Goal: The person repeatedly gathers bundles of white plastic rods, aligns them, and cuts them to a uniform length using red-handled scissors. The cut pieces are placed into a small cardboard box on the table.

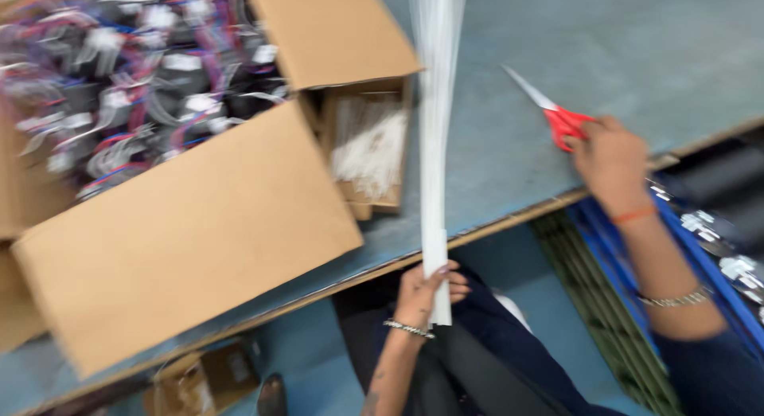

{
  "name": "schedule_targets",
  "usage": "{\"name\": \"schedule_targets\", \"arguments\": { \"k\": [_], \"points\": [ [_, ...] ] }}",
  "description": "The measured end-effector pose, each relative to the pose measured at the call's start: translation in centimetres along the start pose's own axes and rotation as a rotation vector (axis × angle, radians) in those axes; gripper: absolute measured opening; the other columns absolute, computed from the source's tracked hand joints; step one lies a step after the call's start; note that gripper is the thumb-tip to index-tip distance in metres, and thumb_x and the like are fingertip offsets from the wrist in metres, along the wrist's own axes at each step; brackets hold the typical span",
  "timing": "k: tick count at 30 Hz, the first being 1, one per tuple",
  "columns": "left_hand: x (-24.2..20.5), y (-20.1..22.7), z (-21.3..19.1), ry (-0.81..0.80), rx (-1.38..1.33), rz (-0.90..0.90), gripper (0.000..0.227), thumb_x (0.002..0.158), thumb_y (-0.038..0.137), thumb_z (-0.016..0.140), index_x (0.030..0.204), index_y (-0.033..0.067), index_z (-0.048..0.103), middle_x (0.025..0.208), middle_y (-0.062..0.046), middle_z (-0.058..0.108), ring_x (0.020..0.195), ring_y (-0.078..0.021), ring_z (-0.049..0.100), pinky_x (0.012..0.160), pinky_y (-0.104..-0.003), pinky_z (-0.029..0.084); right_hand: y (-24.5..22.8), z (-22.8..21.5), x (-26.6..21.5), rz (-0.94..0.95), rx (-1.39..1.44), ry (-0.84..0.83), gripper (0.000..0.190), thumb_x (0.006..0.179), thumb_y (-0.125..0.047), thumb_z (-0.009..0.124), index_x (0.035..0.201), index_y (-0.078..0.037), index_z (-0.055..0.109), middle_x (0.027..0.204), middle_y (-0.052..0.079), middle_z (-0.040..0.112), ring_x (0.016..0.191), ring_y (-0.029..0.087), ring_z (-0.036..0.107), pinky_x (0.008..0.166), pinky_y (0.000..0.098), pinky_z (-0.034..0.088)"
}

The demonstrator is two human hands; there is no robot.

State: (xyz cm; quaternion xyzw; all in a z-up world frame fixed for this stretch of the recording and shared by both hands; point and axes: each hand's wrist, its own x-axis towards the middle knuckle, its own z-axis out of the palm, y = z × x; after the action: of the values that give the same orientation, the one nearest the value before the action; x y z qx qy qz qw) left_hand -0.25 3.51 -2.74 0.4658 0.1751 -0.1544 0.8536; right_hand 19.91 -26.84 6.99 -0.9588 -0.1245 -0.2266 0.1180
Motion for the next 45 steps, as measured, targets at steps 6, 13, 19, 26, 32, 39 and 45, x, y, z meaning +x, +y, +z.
{"name": "schedule_targets", "arguments": {
  "k": [6,13,19,26,32,39,45],
  "points": [
    [0.5,-0.4,-1.1,-0.058,-0.03,0.017,0.028,0.106,0.018,0.06,0.116,-0.0068,0.065,0.092,-0.019,0.074,0.079,-0.025,0.075,0.071,-0.034,0.064,7.0,3.2,-4.8,0.03,-0.15,-0.174,0.025,0.101,-0.03,0.075,0.102,-0.005,0.075,0.093,0.018,0.067,0.084,0.037,0.067,0.077,0.0452,0.055],
    [0.4,0.2,-1.6,-0.075,0.003,-0.009,0.026,0.11,0.016,0.056,0.117,-0.0074,0.064,0.095,-0.018,0.073,0.083,-0.0248,0.076,0.075,-0.033,0.064,11.6,8.5,-10.2,0.118,0.265,-0.042,0.035,0.097,-0.022,0.081,0.108,0.006,0.063,0.098,0.018,0.06,0.088,0.029,0.061,0.082,0.0369,0.054],
    [0.6,-0.1,-1.7,-0.083,-0.023,0.0,0.024,0.11,0.015,0.056,0.116,-0.0075,0.063,0.094,-0.019,0.073,0.082,-0.0253,0.075,0.073,-0.033,0.064,12.5,11.4,-11.1,0.163,0.372,0.025,0.033,0.104,-0.018,0.079,0.106,0.006,0.055,0.094,0.015,0.057,0.087,0.024,0.058,0.084,0.0339,0.049],
    [0.5,0.4,-1.5,-0.101,-0.024,-0.012,0.026,0.111,0.016,0.057,0.117,-0.008,0.063,0.095,-0.019,0.073,0.084,-0.0256,0.076,0.075,-0.034,0.064,10.6,9.9,-11.4,0.328,0.349,-0.107,0.022,0.098,-0.011,0.073,0.102,0.003,0.057,0.085,0.019,0.06,0.07,0.03,0.064,0.068,0.0448,0.052],
    [0.3,0.8,-1.7,-0.044,0.033,-0.031,0.027,0.103,0.016,0.062,0.115,-0.0081,0.066,0.089,-0.018,0.074,0.076,-0.0236,0.076,0.069,-0.034,0.064,5.9,1.4,-11.9,0.266,-0.149,-0.187,0.031,0.096,-0.036,0.074,0.113,-0.01,0.076,0.094,0.016,0.074,0.084,0.034,0.072,0.077,0.0427,0.057],
    [-0.9,1.6,-2.1,-0.038,0.061,-0.076,0.028,0.1,0.017,0.062,0.113,-0.0073,0.066,0.084,-0.016,0.075,0.074,-0.0229,0.076,0.068,-0.032,0.065,-0.8,-2.0,-13.2,0.479,1.022,-0.703,0.028,0.086,-0.018,0.075,0.109,-0.004,0.07,0.084,0.008,0.082,0.072,0.012,0.074,0.059,0.0261,0.053],
    [-2.7,2.4,-3.1,-0.062,0.082,-0.126,0.026,0.1,0.018,0.061,0.111,-0.0055,0.065,0.085,-0.015,0.074,0.074,-0.0215,0.076,0.068,-0.032,0.064,-3.8,-1.8,-16.0,0.406,1.221,-1.294,0.06,0.072,-0.056,0.078,0.106,-0.006,0.071,0.061,-0.005,0.051,0.044,0.007,0.049,0.039,0.0226,0.04]
  ]
}}
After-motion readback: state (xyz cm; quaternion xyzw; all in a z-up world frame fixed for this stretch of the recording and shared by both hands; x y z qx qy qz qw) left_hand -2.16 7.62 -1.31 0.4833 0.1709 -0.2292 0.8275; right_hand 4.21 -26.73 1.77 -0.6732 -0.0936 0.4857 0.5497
